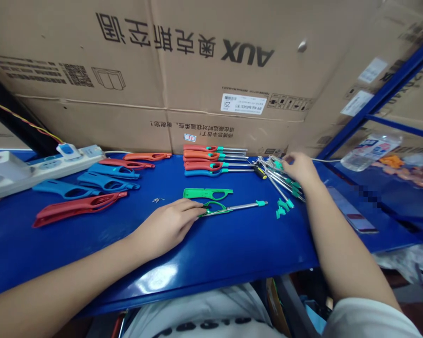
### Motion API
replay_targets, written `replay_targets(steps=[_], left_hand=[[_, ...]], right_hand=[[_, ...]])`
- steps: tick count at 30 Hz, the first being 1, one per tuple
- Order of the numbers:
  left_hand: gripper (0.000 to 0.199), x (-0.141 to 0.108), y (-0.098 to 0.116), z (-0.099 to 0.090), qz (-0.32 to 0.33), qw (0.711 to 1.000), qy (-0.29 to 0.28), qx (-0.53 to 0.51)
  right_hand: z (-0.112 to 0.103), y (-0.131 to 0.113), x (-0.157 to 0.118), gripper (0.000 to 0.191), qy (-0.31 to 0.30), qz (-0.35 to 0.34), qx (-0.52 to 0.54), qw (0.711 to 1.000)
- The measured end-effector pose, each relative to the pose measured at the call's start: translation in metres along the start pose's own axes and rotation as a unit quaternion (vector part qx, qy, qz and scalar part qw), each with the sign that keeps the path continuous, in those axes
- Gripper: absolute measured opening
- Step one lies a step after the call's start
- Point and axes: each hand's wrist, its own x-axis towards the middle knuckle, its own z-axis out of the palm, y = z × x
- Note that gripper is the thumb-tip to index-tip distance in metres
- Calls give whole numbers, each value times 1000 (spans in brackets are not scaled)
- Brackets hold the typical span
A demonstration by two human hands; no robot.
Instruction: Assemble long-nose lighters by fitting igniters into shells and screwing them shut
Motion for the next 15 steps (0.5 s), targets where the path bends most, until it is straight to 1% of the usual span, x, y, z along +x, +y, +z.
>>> replay_targets(steps=[2,5,9,13,15], left_hand=[[33,0,0,-1,2,1000,-1,2],[34,-1,0,-2,8,1000,-1,10],[35,-1,0,-3,6,1000,-8,19],[35,-1,0,-3,7,1000,-6,19],[35,-1,0,-3,7,1000,-6,19]], right_hand=[[8,9,5,31,-3,9,2,1000],[22,15,9,38,-19,-1,3,1000],[35,18,11,36,-60,-5,-1,998],[39,22,11,33,-81,-10,0,997],[36,22,11,34,-85,-30,7,996]])
